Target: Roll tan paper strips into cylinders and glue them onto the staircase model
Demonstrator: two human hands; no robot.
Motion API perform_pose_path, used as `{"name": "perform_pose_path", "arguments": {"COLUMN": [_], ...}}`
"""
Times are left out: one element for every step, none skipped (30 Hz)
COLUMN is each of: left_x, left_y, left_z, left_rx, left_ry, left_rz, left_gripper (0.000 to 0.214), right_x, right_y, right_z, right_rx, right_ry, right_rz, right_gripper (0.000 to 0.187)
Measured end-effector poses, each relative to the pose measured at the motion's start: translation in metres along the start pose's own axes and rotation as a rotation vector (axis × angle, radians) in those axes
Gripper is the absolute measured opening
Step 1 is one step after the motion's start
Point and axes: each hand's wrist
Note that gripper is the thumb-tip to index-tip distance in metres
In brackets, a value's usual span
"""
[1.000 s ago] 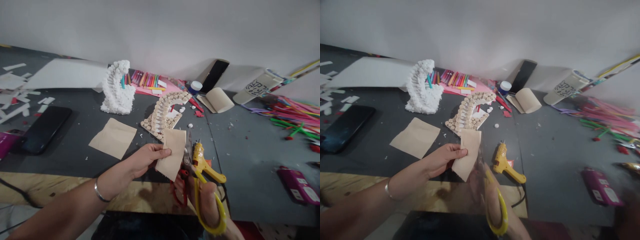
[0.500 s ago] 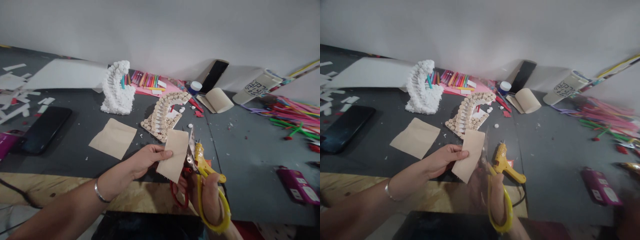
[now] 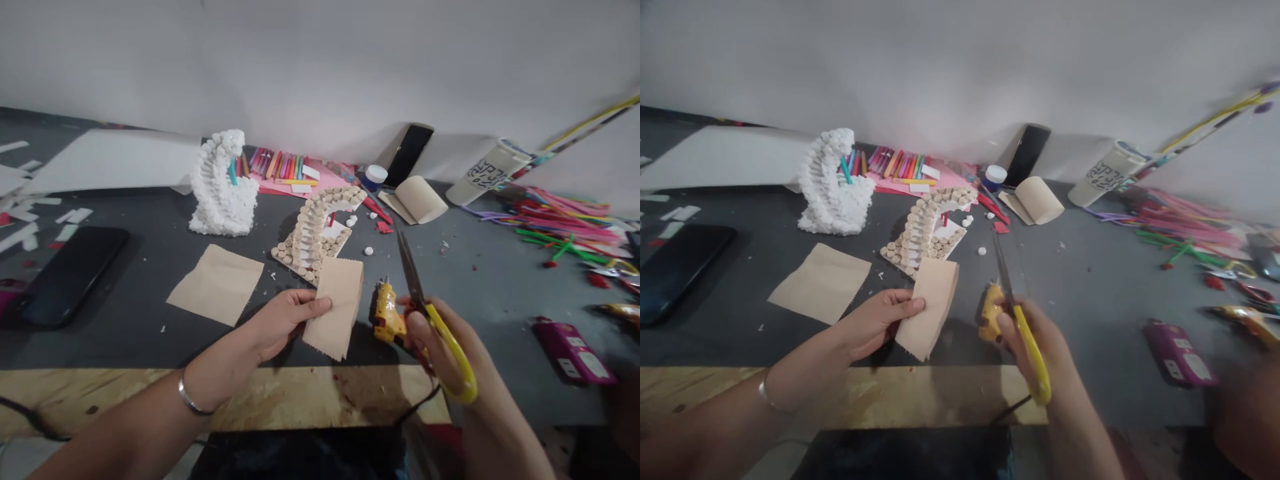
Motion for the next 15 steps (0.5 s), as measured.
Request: {"name": "perform_pose_path", "arguments": {"left_x": [-0.001,-0.001,-0.002,-0.003,-0.003,-0.003,-0.004,-0.004,-0.004,-0.003,-0.003,-0.003,-0.003,-0.002,-0.002], "left_y": [0.0,0.0,-0.001,-0.001,-0.001,0.0,0.0,0.001,0.002,0.002,0.003,0.003,0.004,0.004,0.005], "left_z": [0.0,0.0,0.001,0.001,0.001,0.001,0.001,0.001,0.001,0.0,0.0,0.0,0.0,0.0,0.0], "left_rx": [-0.005,-0.007,-0.009,-0.009,-0.01,-0.011,-0.011,-0.013,-0.015,-0.017,-0.022,-0.027,-0.031,-0.031,-0.027], "left_ry": [0.0,0.002,0.004,0.007,0.008,0.009,0.009,0.01,0.011,0.012,0.016,0.022,0.03,0.039,0.049], "left_rz": [0.0,0.001,0.004,0.006,0.009,0.013,0.017,0.02,0.023,0.024,0.025,0.024,0.025,0.027,0.028], "left_gripper": [0.044,0.045,0.046,0.046,0.047,0.047,0.047,0.047,0.047,0.047,0.047,0.047,0.047,0.047,0.046], "right_x": [-0.005,-0.011,-0.019,-0.027,-0.036,-0.045,-0.053,-0.06,-0.066,-0.072,-0.076,-0.08,-0.083,-0.086,-0.088], "right_y": [0.01,0.021,0.032,0.042,0.051,0.059,0.066,0.071,0.076,0.081,0.084,0.088,0.092,0.096,0.099], "right_z": [-0.013,-0.027,-0.042,-0.055,-0.068,-0.079,-0.089,-0.097,-0.104,-0.109,-0.113,-0.116,-0.118,-0.121,-0.123], "right_rx": [-0.081,-0.125,-0.136,-0.138,-0.127,-0.133,-0.149,-0.151,-0.141,-0.147,-0.15,-0.154,-0.159,-0.153,-0.139], "right_ry": [-0.155,-0.279,-0.38,-0.45,-0.504,-0.559,-0.613,-0.653,-0.676,-0.692,-0.701,-0.704,-0.706,-0.704,-0.698], "right_rz": [-0.037,-0.07,-0.099,-0.132,-0.142,-0.169,-0.22,-0.26,-0.288,-0.303,-0.31,-0.313,-0.315,-0.319,-0.328], "right_gripper": [0.051,0.051,0.051,0.049,0.048,0.047,0.044,0.041,0.038,0.036,0.035,0.036,0.037,0.038,0.039]}}
Point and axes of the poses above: each hand's wrist, its own y-axis towards the middle knuckle, its own z-axis out of the palm, x = y × z, and after that the axes turned 15 degrees about y, right-handed
